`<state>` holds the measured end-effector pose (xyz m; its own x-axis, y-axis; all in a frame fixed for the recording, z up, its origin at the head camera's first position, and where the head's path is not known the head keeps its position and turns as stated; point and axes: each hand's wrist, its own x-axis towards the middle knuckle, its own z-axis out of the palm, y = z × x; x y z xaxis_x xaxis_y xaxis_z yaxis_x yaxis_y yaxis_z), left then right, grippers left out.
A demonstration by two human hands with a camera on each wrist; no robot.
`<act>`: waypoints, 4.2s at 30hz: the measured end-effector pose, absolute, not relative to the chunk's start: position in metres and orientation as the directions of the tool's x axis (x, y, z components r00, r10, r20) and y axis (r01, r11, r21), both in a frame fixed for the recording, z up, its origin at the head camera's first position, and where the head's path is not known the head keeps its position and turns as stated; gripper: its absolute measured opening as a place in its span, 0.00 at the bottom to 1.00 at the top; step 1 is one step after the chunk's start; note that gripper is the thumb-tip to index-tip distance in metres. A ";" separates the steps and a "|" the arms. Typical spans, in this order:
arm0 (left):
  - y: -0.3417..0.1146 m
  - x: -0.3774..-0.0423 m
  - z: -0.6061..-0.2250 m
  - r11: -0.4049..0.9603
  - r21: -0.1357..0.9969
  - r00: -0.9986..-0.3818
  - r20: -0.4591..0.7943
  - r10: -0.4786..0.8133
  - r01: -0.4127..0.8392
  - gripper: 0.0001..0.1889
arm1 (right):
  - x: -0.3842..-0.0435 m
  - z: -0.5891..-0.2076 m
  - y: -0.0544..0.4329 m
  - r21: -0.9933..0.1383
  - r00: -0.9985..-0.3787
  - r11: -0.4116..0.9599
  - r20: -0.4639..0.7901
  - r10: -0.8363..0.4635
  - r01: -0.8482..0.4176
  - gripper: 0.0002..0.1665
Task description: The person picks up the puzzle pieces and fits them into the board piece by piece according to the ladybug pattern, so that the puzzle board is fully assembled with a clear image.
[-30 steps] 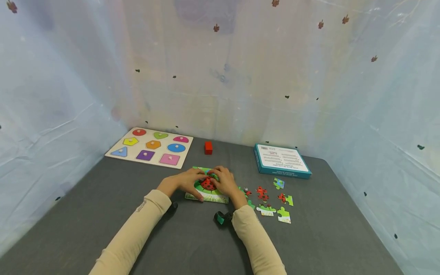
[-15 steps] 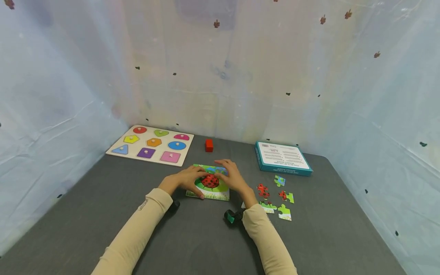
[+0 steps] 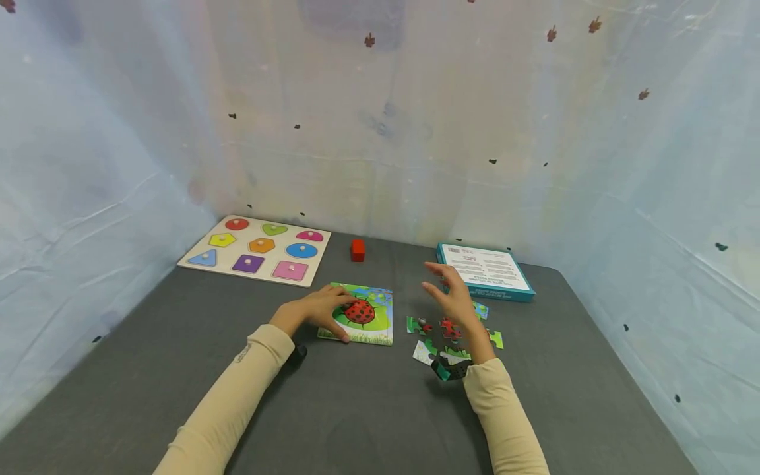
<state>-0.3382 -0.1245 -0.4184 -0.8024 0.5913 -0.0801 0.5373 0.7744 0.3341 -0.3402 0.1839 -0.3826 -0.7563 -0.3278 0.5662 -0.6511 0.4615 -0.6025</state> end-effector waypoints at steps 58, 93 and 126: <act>-0.126 -0.342 -0.421 0.784 0.323 -0.807 -0.088 0.583 0.531 0.48 | -0.349 -0.449 0.320 -0.505 -0.894 0.765 0.399 -0.203 -0.400 0.16; -0.125 -0.339 -0.422 0.783 0.339 -0.811 -0.088 0.578 0.521 0.48 | -0.356 -0.399 0.251 -0.612 -0.809 0.533 0.482 -0.336 -0.585 0.18; -0.122 -0.338 -0.420 0.794 0.340 -0.820 -0.103 0.563 0.503 0.47 | -0.367 -0.436 0.147 -0.647 -0.775 0.445 0.413 -0.479 -0.620 0.15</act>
<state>-0.3379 -0.1224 -0.4196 -0.8198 0.5634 -0.1025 0.5033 0.7944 0.3400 -0.3675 0.1474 -0.4359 -0.7747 -0.4791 0.4127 -0.6196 0.4449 -0.6467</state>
